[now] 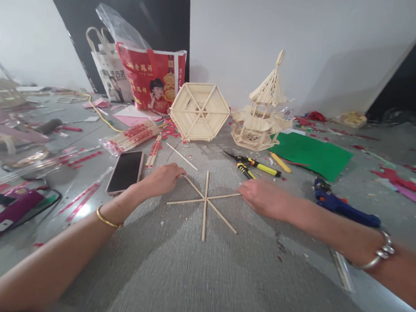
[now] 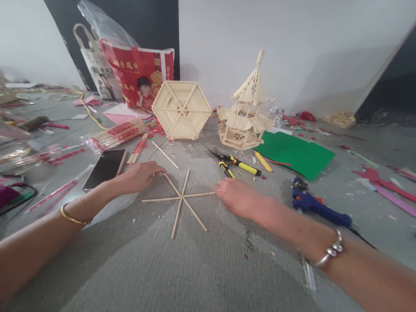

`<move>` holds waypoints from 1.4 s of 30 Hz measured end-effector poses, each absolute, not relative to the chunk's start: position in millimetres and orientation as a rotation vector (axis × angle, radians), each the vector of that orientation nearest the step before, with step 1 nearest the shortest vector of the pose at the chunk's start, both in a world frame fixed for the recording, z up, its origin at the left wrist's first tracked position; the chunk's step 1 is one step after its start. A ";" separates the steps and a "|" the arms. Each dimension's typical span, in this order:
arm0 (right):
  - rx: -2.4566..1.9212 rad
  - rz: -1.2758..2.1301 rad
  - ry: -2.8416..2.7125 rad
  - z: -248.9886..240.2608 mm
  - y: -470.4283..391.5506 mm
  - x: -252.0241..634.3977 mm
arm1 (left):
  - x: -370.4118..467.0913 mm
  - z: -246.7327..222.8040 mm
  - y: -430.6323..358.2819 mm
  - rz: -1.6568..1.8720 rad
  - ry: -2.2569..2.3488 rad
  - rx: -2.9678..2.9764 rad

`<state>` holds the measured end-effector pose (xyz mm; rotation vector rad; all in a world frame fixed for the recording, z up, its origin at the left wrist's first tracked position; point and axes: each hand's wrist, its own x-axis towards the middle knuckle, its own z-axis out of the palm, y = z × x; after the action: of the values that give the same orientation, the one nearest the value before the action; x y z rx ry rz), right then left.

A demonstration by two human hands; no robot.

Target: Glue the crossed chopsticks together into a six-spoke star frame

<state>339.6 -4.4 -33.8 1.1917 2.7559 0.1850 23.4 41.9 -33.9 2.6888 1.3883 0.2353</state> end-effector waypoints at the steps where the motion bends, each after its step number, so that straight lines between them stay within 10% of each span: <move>1: 1.188 0.186 2.755 -33.8 -4.4 339.5 | 23.4 -33.9 41.8 0.235 1.388 2.692; 42: 1.179 0.237 2.581 -12.5 -14.4 325.1 | 25.4 -29.1 39.5 0.176 1.420 2.666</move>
<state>325.1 -14.4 -12.5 1.1786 2.5809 0.2367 25.4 39.5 -29.1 2.6656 1.4202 0.1757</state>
